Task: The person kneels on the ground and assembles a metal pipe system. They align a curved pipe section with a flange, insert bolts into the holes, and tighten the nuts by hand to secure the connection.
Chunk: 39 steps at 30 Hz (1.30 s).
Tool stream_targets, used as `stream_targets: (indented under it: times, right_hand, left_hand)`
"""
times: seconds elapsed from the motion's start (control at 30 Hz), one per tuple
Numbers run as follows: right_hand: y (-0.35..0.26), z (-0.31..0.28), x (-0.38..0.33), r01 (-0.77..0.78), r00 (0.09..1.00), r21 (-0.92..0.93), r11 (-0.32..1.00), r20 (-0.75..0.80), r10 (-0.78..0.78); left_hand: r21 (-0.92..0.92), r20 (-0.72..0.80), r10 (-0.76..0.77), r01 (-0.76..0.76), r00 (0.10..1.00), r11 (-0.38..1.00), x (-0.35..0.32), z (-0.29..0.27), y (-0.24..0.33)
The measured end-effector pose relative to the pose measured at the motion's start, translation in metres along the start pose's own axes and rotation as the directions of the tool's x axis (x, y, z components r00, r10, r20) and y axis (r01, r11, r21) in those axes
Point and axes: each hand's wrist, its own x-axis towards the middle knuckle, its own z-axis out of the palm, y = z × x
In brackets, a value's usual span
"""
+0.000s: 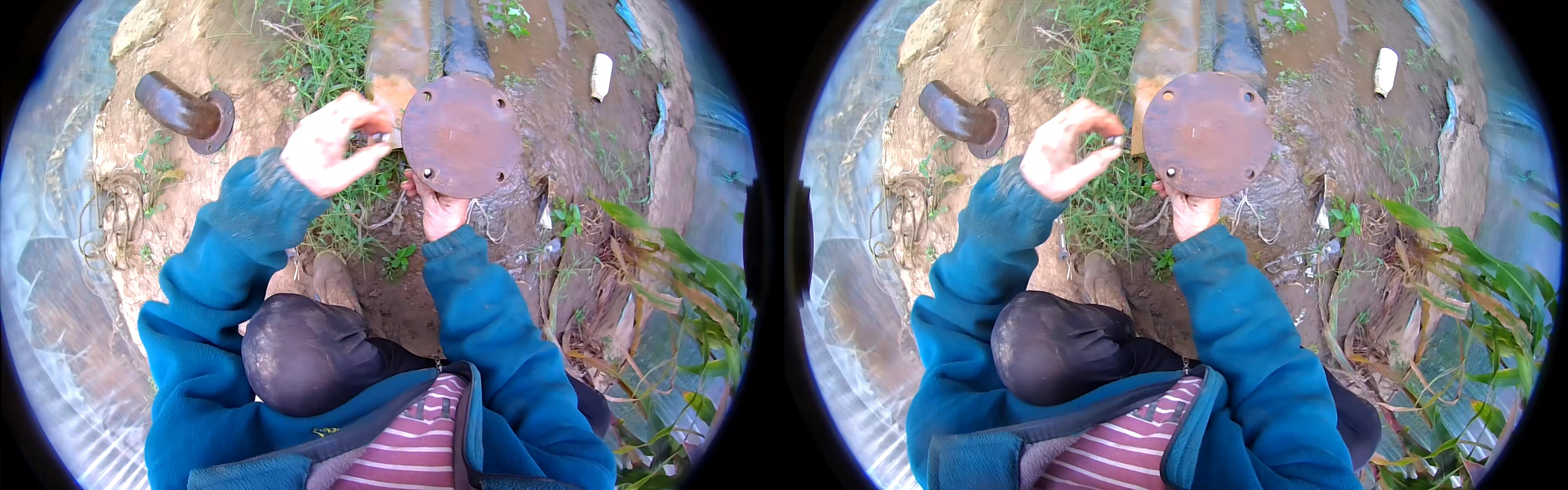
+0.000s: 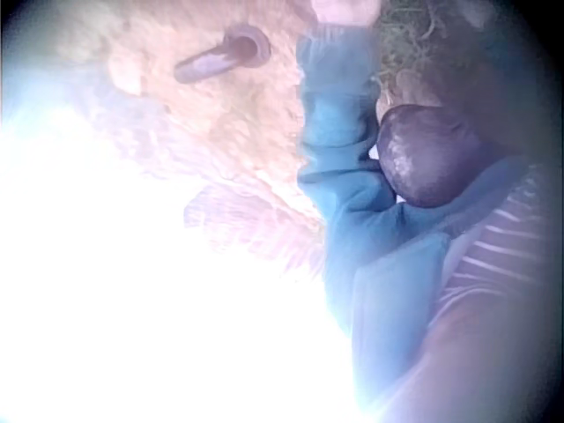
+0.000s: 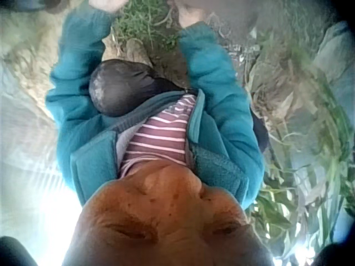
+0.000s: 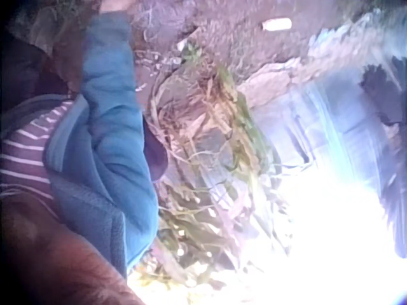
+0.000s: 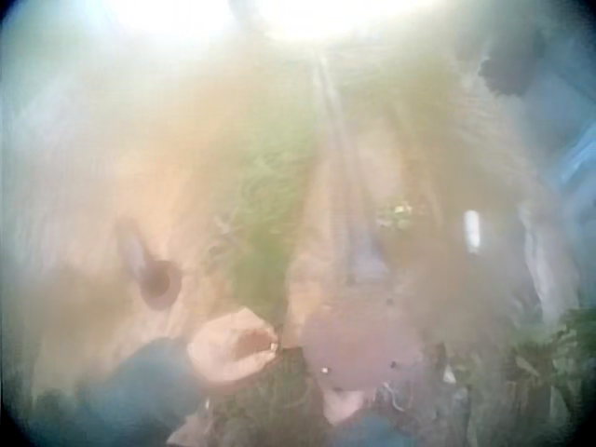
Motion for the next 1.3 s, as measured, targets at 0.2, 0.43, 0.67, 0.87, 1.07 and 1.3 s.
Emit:
stream_targets:
  times: [0.2,0.43,0.67,0.87,1.07,1.3]
  right_hand:
    - [0.001,0.007,-0.003,-0.053,0.999,0.121,0.991,-0.004,0.054]
    - [-0.014,-0.001,-0.010,-0.297,0.951,0.573,0.764,0.109,0.288]
    - [-0.031,-0.019,-0.012,-0.555,0.825,0.611,0.564,0.488,0.284]
    - [-0.046,-0.016,-0.012,-0.471,0.882,0.358,0.806,0.200,0.427]
    - [-0.087,-0.023,-0.013,-0.701,0.660,-0.188,0.688,0.195,0.726]
    - [-0.148,-0.013,0.019,0.334,0.933,-0.815,0.474,0.358,-0.041]
  left_hand:
    - [0.336,0.290,0.171,-0.268,0.942,0.903,0.051,0.034,0.013]
    - [0.277,0.003,0.233,-0.224,0.973,0.934,0.049,0.028,0.001]
    - [-0.343,0.380,-0.651,0.754,0.657,0.561,-0.003,0.048,-0.021]
    - [-0.671,0.561,-0.538,0.726,0.629,0.150,-0.009,0.076,-0.005]
    - [-0.696,0.575,-0.559,0.716,0.596,0.048,-0.011,0.077,-0.006]
    - [-0.700,0.557,-0.585,0.712,0.590,0.052,-0.011,0.080,-0.006]
